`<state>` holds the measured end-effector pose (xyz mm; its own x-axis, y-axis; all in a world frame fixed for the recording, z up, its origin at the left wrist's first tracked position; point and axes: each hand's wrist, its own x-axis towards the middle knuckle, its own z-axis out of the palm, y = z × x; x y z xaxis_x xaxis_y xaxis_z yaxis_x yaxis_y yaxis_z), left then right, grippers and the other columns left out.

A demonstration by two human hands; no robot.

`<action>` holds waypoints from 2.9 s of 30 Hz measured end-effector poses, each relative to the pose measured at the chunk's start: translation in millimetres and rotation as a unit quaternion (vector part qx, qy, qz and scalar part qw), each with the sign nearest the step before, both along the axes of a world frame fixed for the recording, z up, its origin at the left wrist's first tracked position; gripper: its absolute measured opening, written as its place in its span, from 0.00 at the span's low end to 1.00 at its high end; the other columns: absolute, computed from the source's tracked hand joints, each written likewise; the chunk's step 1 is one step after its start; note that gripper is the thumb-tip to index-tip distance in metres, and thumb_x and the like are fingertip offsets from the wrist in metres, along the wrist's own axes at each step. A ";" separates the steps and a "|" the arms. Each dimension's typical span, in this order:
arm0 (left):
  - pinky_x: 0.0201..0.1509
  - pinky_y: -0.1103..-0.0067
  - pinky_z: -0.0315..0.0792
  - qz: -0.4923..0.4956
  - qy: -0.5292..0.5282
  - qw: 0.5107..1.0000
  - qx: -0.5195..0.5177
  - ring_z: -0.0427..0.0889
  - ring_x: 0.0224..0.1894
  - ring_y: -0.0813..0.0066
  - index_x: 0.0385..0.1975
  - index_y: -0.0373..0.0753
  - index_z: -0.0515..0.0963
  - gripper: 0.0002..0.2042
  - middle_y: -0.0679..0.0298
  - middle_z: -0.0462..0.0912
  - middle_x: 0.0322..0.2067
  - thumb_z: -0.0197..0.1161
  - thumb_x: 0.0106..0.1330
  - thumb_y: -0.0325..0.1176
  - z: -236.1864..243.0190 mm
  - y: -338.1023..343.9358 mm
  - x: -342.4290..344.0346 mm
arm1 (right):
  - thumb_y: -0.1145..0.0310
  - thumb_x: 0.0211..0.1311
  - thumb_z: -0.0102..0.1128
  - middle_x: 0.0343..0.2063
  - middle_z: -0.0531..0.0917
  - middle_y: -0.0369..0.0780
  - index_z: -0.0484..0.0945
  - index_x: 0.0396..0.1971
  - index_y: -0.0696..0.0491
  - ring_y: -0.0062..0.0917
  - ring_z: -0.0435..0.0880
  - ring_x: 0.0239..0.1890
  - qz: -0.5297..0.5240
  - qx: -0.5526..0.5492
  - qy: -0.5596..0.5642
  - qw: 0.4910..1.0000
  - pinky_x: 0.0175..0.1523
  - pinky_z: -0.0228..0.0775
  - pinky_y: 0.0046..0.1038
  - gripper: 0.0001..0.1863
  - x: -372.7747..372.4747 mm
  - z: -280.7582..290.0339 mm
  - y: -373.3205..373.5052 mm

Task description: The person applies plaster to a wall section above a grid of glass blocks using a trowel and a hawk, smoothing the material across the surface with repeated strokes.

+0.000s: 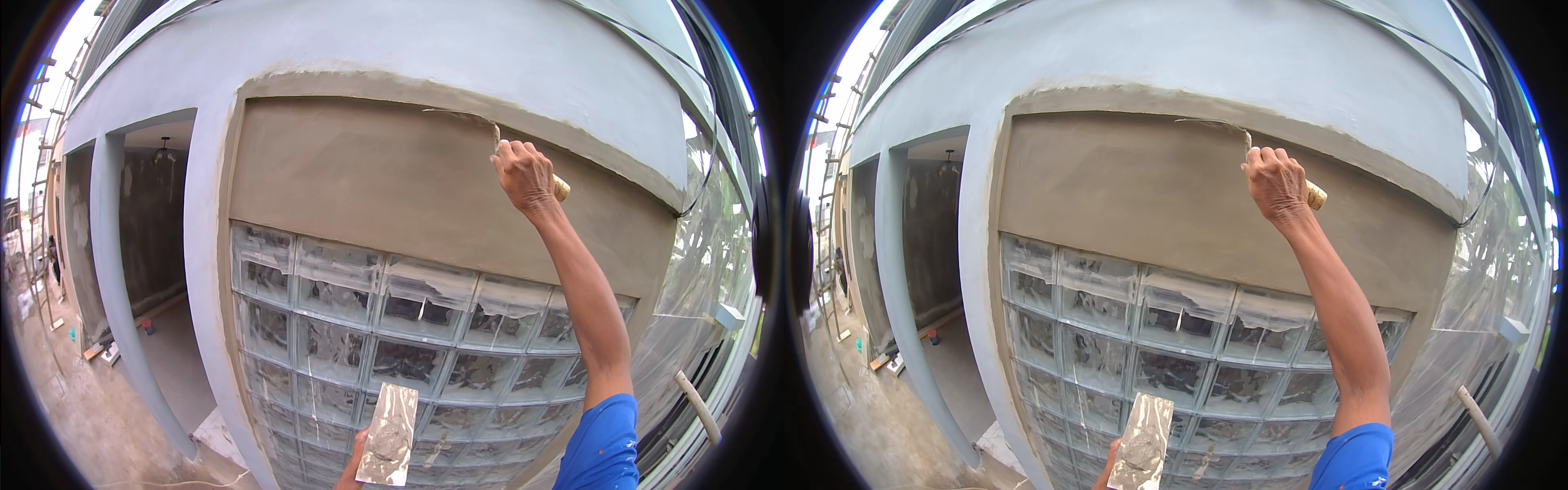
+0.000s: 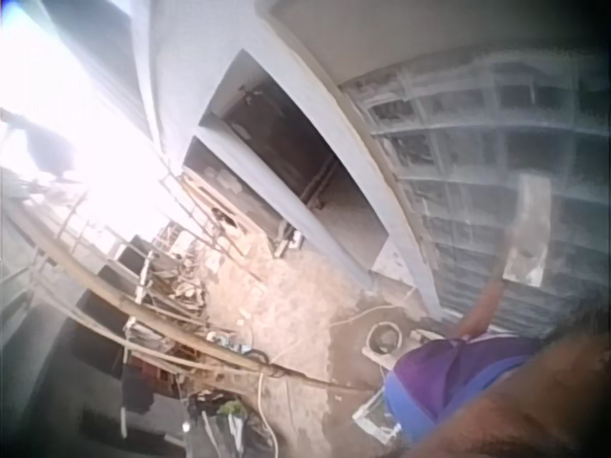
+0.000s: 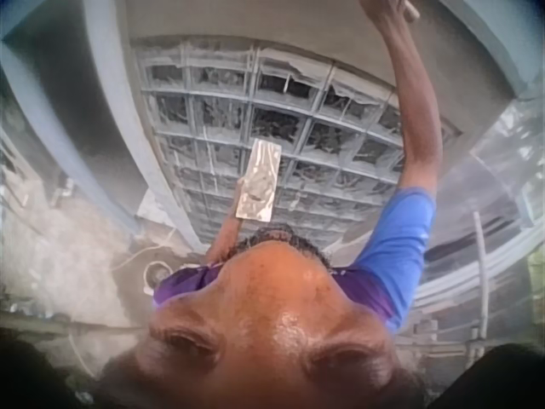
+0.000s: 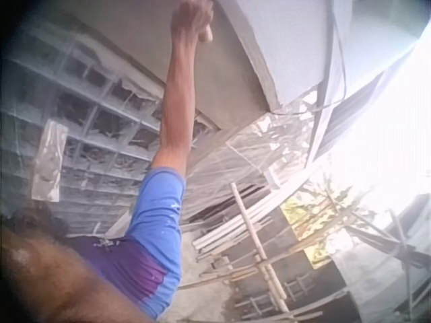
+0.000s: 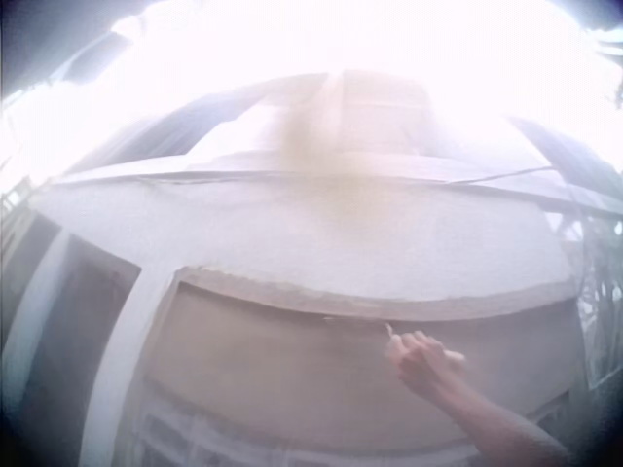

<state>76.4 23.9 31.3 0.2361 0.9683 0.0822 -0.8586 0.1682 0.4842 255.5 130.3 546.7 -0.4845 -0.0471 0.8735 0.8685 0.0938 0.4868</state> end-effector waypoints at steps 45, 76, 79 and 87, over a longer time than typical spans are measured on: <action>0.38 0.60 0.78 0.027 -0.109 0.994 -0.015 0.81 0.35 0.52 0.45 0.26 0.71 0.20 0.47 0.78 0.38 0.43 0.63 0.38 -65.9 31.3 -7.8 | 0.60 0.58 0.54 0.12 0.73 0.37 0.76 0.16 0.58 0.19 0.75 0.14 0.171 -0.417 0.130 0.883 0.17 0.69 0.23 0.18 -17.4 58.1 -35.4; 0.35 0.65 0.80 -0.007 -0.087 0.996 -0.023 0.82 0.32 0.58 0.44 0.28 0.71 0.17 0.51 0.79 0.35 0.42 0.66 0.36 -33.7 24.7 8.7 | 0.57 0.57 0.57 0.17 0.79 0.39 0.82 0.26 0.56 0.26 0.77 0.20 0.088 -0.139 0.004 0.986 0.29 0.70 0.31 0.16 7.4 54.3 -11.7; 0.34 0.65 0.80 -0.003 -0.113 0.993 -0.019 0.82 0.31 0.58 0.44 0.28 0.71 0.16 0.51 0.79 0.34 0.42 0.66 0.34 -21.9 21.4 14.9 | 0.57 0.57 0.57 0.24 0.82 0.39 0.81 0.26 0.54 0.30 0.79 0.26 0.070 -0.102 -0.010 0.992 0.33 0.71 0.35 0.15 -3.8 50.3 -8.3; 0.35 0.58 0.78 0.010 -0.120 0.992 -0.031 0.81 0.32 0.52 0.44 0.29 0.71 0.20 0.48 0.78 0.35 0.43 0.62 0.39 -68.3 49.5 19.6 | 0.58 0.59 0.55 0.29 0.80 0.37 0.79 0.29 0.53 0.32 0.81 0.31 -0.024 -0.045 -0.028 0.998 0.36 0.74 0.36 0.14 -27.8 46.5 -7.1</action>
<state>96.0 73.4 -37.0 0.1978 0.9775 0.0740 -0.9516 0.1733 0.2537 227.7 123.3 593.2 -0.5327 0.0559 0.8445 0.8446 0.0981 0.5263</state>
